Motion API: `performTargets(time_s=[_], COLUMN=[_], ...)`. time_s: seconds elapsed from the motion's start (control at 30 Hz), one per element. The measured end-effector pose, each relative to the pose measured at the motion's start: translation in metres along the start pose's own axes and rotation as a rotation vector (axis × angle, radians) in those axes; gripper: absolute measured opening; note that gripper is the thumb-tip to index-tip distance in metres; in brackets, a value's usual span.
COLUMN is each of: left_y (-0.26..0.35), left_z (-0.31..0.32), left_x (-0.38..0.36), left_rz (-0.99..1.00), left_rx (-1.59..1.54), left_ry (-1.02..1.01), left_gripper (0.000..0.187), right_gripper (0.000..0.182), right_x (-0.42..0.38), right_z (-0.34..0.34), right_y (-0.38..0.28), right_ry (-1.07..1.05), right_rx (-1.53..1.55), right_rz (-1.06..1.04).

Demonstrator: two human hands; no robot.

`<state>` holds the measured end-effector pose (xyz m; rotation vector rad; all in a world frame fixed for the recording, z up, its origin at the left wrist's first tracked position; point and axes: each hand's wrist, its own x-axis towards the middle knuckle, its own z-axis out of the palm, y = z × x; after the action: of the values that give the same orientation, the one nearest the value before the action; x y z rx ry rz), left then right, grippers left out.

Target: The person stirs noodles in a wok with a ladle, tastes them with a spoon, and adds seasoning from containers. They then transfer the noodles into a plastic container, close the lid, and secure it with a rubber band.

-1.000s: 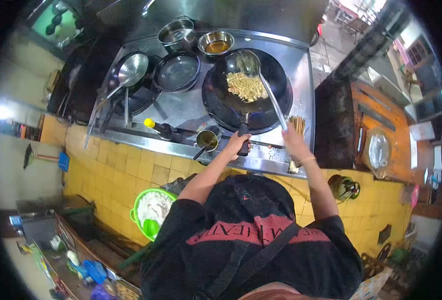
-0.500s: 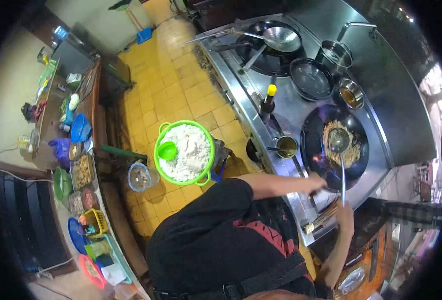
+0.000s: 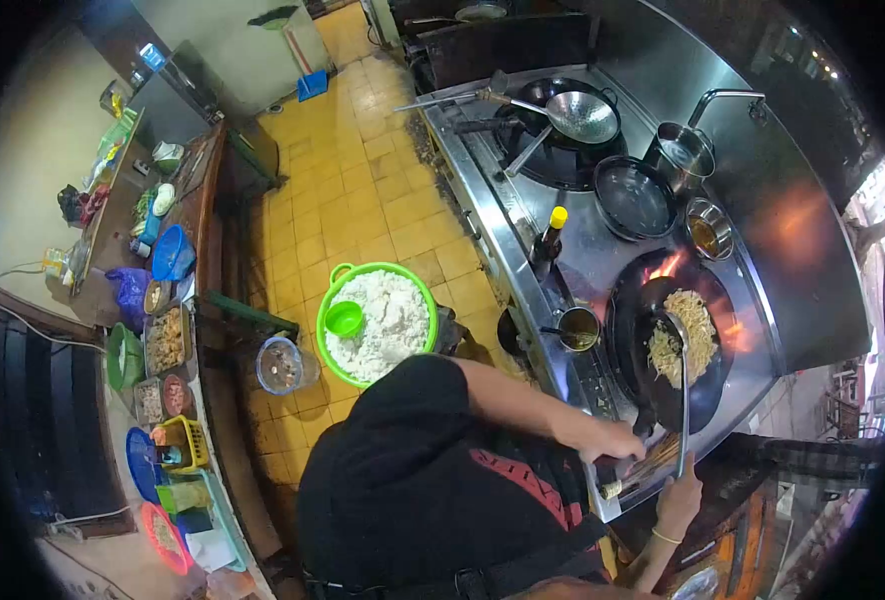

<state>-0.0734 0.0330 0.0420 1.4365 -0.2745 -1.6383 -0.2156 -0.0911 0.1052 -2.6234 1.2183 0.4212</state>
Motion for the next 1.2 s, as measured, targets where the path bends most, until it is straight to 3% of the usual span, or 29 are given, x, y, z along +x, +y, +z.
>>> performTargets(time_s=[0.1, 0.2, 0.23, 0.3, 0.37, 0.43, 0.5, 0.53, 0.57, 0.6, 0.63, 0.7, 0.77, 0.8, 0.87, 0.9, 0.93, 0.97, 1.03, 1.1, 1.17, 1.2], left_y=[0.018, -0.031, -0.02, -0.023, -0.007, -0.017, -0.02, -0.034, -0.031, -0.057, -0.047, -0.051, -0.06, -0.05, -0.05, -0.048, -0.04, -0.029, 0.001, 0.02, 0.047, 0.054], left_z=[-0.019, -0.051, -0.049, -0.028, -0.022, -0.039, -0.052, -0.062, -0.071, -0.087, -0.094, -0.106, -0.12, -0.117, -0.115, -0.119, -0.111, -0.09, -0.041, -0.013, -0.002, -0.005], left_x=[0.025, 0.134, 0.11, 0.057, -0.004, 0.021, 0.048, 0.085, 0.101, 0.153, 0.155, 0.173, 0.189, 0.186, 0.185, 0.193, 0.18, 0.156, 0.096, 0.057, 0.011, 0.007], left_rz=[0.025, 0.313, 0.079, 0.092, -0.094, -0.081, 0.062, 0.108, 0.271, 0.284, 0.264, 0.17, 0.271, 0.253, 0.189, 0.162, 0.078, 0.065, 0.018, -0.142, -0.32, -0.225], left_rx=[-0.012, -0.168, -0.237, -0.258, -0.305, -0.242, -0.177, -0.223, -0.058, -0.004, -0.081, -0.075, 0.038, 0.021, 0.028, 0.05, -0.007, 0.005, -0.374, -0.838, -0.79, -0.591], left_ry=[-0.046, -0.101, 0.013, -0.017, -0.173, -0.199, -0.21, -0.214, -0.08, 0.006, 0.036, 0.055, 0.086, 0.111, 0.073, 0.012, 0.05, 0.04, 0.091, -0.257, -0.343, -0.292], left_gripper=[0.02, 0.019, 0.019, 0.018, 0.018, 0.017, 0.016, 0.016, 0.014, 0.014, 0.024, 0.03, 0.029, 0.026, 0.021, 0.019, 0.018, 0.018, 0.017, 0.017, 0.019, 0.019], right_gripper=[0.061, 0.058, 0.058, 0.057, 0.048, 0.04, 0.022, 0.021, 0.022, 0.029, 0.031, 0.029, 0.025, 0.025, 0.024, 0.028, 0.031, 0.029, 0.032, 0.038, 0.039, 0.042], right_x=[0.008, 0.024, 0.03, 0.041, 0.055, 0.038, 0.061, 0.106, 0.132, 0.15, 0.127, 0.123, 0.118, 0.156, 0.19, 0.136, 0.125, 0.142, 0.125, 0.056, 0.029, 0.02], right_z=[0.027, 0.047, 0.05, 0.057, 0.053, 0.018, 0.043, 0.118, 0.167, 0.195, 0.151, 0.094, 0.029, 0.074, 0.148, 0.077, 0.068, 0.105, 0.108, 0.033, 0.01, 0.008], right_y=[0.013, 0.023, 0.036, 0.07, 0.091, 0.075, 0.055, 0.087, 0.08, 0.082, 0.036, 0.056, 0.059, 0.093, 0.074, 0.001, -0.017, 0.001, 0.038, 0.03, 0.029, 0.028], right_ry=[0.092, 0.03, 0.04, 0.234, 0.501, -0.205, -0.182, 0.071, 0.568, 0.329, 0.304, 0.119, -0.061, 0.071, 0.322, 0.15, 0.102, 0.144, 0.292, 0.245, 0.172, 0.099], right_rx=[-0.02, 0.001, -0.006, 0.159, 0.161, 0.992, 0.859, 0.598, 0.241, -0.012, -0.22, 0.296, 0.265, -0.254, 0.177, 0.152, 0.131, 0.126, 0.127, -0.029, -0.12, -0.221], right_rz=[-0.096, -0.061, -0.059, -0.299, -0.534, 0.086, 0.178, -0.188, -0.343, -0.286, -0.108, -0.125, 0.047, -0.308, -0.008, 0.23, 0.102, -0.068, -0.392, -0.144, -0.109, -0.085])
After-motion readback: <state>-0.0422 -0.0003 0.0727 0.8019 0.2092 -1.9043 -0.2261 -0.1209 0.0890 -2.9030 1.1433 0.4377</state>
